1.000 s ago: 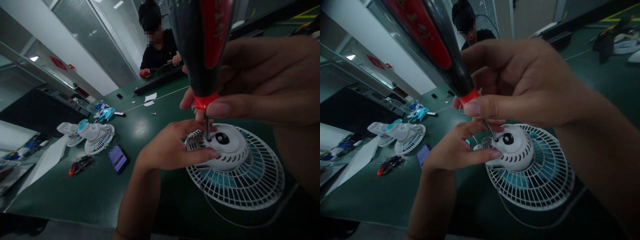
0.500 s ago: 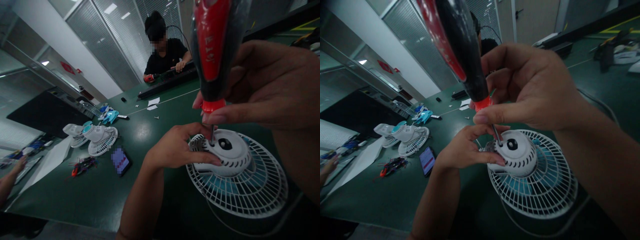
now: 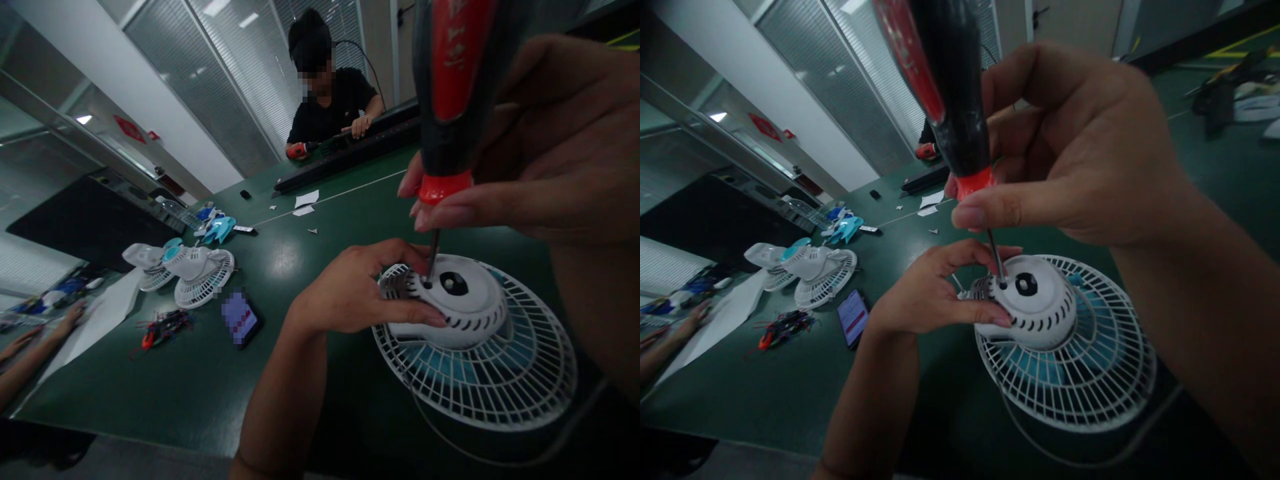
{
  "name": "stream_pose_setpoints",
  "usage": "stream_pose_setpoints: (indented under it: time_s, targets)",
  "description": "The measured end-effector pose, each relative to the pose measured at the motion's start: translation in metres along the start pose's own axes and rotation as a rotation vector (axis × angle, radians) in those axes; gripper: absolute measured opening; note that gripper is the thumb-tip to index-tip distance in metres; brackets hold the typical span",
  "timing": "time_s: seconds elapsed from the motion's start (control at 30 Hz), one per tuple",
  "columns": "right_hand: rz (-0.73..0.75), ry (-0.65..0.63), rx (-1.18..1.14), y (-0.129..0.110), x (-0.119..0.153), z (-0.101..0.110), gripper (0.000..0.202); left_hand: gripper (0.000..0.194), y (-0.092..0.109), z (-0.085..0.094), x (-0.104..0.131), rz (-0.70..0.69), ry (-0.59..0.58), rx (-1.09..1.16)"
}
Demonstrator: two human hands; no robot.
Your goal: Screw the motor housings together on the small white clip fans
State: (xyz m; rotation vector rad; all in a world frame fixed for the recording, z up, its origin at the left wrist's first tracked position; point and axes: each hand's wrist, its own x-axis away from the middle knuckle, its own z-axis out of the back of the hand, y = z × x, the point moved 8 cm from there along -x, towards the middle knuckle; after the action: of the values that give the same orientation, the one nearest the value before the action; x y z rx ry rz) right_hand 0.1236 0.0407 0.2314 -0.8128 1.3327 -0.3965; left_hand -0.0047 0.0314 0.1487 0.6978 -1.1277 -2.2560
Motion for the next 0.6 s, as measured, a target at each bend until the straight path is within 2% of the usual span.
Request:
stream_pose_setpoints:
  time_s: [0.1, 0.23, 0.47, 0.6]
  targets:
    - [-0.033, 0.077, -0.003, -0.002, 0.000, 0.006, 0.049, 0.043, 0.000, -0.001, 0.000, -0.015, -0.007, -0.004]
    - [-0.004, 0.103, -0.037, -0.004, -0.001, 0.011, 0.049, 0.043, 0.001, -0.003, 0.001, -0.024, -0.010, 0.018]
    - [0.030, 0.290, -0.106, 0.005, -0.004, 0.025, 0.041, 0.027, 0.013, -0.005, 0.000, -0.150, -0.057, -0.029]
    - [-0.015, 0.393, -0.092, 0.008, -0.006, 0.029, 0.026, 0.025, 0.015, -0.006, -0.001, -0.130, -0.070, -0.064]
